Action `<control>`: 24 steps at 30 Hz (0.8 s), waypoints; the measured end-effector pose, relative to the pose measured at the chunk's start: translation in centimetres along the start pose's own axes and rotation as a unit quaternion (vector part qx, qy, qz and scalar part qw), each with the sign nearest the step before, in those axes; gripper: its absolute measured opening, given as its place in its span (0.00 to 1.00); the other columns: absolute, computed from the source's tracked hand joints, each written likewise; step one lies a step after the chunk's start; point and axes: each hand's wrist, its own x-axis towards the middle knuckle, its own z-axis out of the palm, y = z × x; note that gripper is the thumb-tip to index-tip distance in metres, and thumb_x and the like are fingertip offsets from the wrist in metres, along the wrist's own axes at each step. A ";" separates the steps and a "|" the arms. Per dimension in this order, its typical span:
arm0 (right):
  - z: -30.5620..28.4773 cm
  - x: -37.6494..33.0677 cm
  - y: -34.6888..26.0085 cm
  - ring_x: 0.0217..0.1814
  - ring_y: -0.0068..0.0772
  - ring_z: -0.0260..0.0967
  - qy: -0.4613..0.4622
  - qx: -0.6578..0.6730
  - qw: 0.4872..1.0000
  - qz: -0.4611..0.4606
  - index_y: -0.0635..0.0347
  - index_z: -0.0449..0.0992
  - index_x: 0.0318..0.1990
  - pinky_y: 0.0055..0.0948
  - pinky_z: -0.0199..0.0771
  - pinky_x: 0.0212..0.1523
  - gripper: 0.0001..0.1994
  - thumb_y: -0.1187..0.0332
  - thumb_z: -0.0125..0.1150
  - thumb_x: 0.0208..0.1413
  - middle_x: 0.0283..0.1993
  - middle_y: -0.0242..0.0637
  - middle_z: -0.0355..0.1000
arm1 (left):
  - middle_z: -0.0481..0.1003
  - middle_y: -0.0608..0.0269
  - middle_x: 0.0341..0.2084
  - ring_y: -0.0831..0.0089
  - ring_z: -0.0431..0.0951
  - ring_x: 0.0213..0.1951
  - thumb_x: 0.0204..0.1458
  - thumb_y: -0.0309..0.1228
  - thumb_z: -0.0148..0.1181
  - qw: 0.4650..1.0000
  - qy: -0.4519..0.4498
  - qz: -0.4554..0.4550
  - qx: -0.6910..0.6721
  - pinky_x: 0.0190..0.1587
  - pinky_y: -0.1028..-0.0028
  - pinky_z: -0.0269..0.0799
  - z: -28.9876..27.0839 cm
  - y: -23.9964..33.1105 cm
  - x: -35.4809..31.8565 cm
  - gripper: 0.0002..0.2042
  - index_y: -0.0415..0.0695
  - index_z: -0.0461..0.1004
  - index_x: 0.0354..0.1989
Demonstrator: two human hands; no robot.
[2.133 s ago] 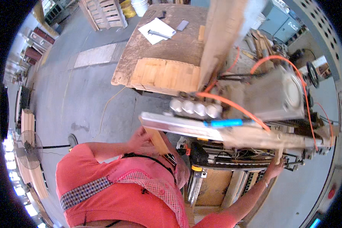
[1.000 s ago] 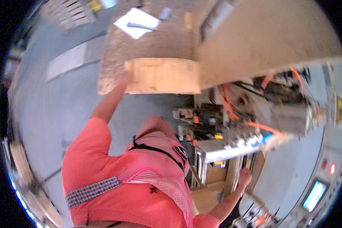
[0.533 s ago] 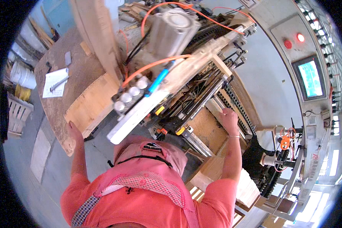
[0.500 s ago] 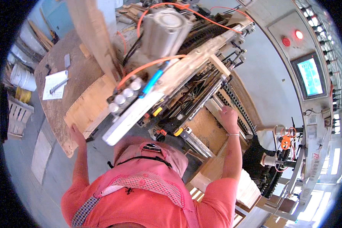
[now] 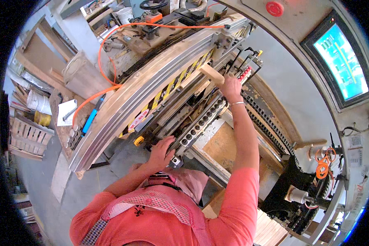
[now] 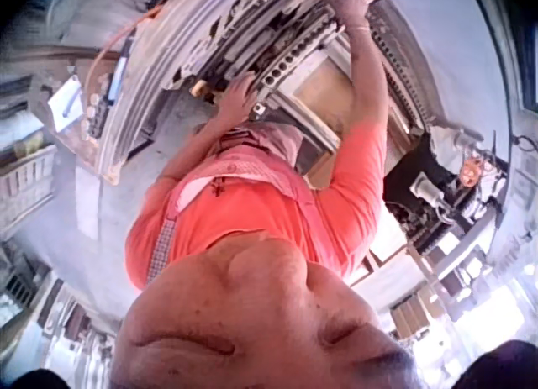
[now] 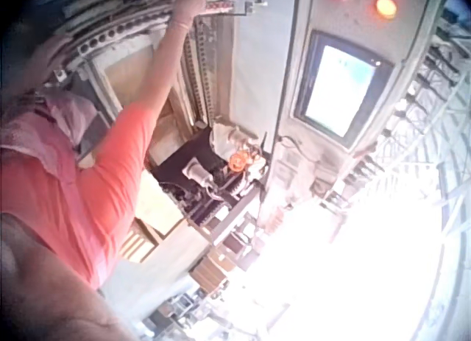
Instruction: The person operates a woodworking machine to process small wooden blocks. They repeatedly pick up blocks, feed them into the machine, and then stack the processed pieces on a nearby table.
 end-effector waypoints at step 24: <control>3.3 5.9 2.7 0.34 0.47 0.74 -0.121 -0.045 0.991 -0.030 0.60 0.78 0.29 0.39 0.75 0.36 0.19 0.53 0.64 0.37 0.29 0.48 0.74 | 0.68 0.45 0.47 0.46 0.68 0.46 0.49 0.28 0.53 0.992 -0.063 -0.085 0.064 0.50 0.57 0.64 2.5 -0.3 1.6 0.24 0.39 0.59 0.55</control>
